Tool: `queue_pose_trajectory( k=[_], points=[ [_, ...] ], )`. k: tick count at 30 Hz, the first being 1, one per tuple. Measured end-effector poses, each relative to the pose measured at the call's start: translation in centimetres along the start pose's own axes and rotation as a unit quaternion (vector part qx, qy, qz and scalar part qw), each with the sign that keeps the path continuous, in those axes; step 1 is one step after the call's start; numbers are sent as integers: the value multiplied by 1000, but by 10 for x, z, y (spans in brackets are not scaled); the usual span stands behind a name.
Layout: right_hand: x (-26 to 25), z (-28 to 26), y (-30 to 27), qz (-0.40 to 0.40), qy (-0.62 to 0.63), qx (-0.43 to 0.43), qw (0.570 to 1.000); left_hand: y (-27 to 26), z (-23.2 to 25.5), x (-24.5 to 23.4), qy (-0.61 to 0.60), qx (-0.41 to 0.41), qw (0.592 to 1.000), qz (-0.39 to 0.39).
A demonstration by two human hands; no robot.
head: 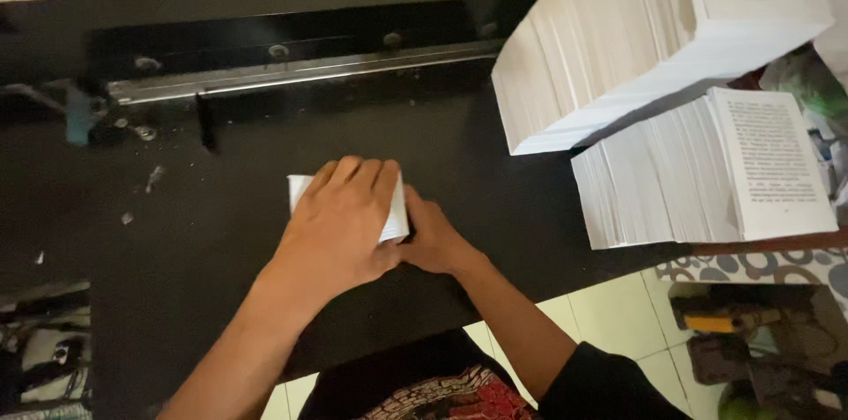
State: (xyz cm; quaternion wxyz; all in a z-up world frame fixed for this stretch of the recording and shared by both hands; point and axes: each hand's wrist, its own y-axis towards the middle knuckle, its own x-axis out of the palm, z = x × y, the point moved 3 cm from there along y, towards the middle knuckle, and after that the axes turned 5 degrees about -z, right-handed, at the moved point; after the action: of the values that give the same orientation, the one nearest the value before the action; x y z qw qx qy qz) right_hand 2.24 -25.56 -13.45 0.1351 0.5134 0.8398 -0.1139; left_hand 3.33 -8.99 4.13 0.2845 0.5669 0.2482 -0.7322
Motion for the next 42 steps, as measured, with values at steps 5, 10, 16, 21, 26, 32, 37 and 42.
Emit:
queue_pose_trajectory(
  k=[5, 10, 16, 21, 26, 32, 37, 42],
  points=[
    [-7, -32, 1, -7, 28, 7, 1000, -2, 4, -1, 6, -3, 1000, -14],
    [-8, -42, 5, -49, -31, 142, 988, -13, 32, -53, 22, -61, 991, 119],
    [-9, -62, 3, -49, -7, 127, 991, 5, 12, 26, 174, -140, 971, 85],
    [-7, -55, 1, -52, 14, 132, 990, 5, 3, 42, 143, -127, 980, 61],
    [-5, -45, 2, -6, -37, 44, 998, -3, -10, 12, 16, -74, 996, -56],
    [-9, -58, -4, 16, -5, 31, 999, 7, -21, -19, 74, -98, 979, -165],
    [-25, -68, -25, 51, -95, -6, 994, 22, -34, -39, 35, -59, 969, -238],
    [-94, -98, -72, -37, 51, -64, 996, 51, 28, -91, 28, 56, 963, -261]
  ],
)
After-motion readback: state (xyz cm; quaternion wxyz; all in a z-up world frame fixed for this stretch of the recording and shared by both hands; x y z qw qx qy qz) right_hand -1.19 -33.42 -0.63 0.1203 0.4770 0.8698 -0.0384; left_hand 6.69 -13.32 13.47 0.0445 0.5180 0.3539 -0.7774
